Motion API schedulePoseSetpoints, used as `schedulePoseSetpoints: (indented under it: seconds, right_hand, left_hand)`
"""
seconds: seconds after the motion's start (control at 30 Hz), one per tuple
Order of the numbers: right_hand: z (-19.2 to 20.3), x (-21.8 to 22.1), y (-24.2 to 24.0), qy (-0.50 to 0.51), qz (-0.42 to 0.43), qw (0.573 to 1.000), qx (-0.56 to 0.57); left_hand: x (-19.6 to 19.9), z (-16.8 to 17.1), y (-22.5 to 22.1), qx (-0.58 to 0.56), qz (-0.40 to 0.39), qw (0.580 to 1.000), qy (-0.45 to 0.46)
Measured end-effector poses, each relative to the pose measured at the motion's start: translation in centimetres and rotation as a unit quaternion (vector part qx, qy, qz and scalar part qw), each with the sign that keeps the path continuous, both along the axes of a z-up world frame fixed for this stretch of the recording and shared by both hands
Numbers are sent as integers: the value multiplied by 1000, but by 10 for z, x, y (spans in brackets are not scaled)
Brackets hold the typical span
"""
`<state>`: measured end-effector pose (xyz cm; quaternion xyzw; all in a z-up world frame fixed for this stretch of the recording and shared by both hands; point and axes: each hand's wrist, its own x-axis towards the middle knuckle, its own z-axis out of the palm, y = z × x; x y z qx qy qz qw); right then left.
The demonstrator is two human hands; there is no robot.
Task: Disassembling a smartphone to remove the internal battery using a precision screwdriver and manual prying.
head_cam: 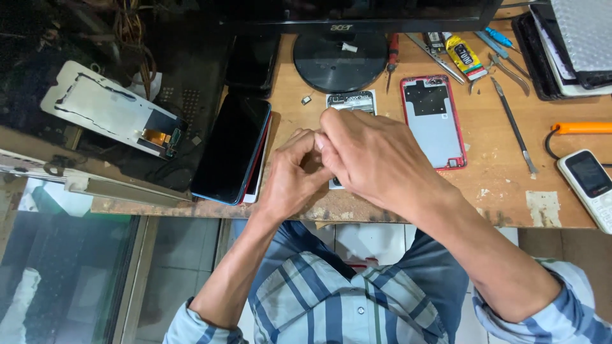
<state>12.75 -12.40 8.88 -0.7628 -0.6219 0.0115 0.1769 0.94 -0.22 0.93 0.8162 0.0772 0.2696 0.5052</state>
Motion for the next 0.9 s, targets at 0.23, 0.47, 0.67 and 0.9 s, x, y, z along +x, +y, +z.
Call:
schedulePoseSetpoints:
  seconds: [0.23,0.47,0.67,0.9]
  right_hand:
    - [-1,7,-8,29,-15,999,-27]
    - [5,4,-8,18,1,999,-47]
    - [-10,11,-10,-110,-53,992,-15]
    - [-7,4,-3,-141,-61,988,-21]
  left_hand:
    - [-3,-2,4,-1,-77,997,10]
    - [2,3,-4,21,-12,1000,-13]
    - [-7,12,-3,-28,-94,995,3]
    - [-4,2,2,-26,-27,999,17]
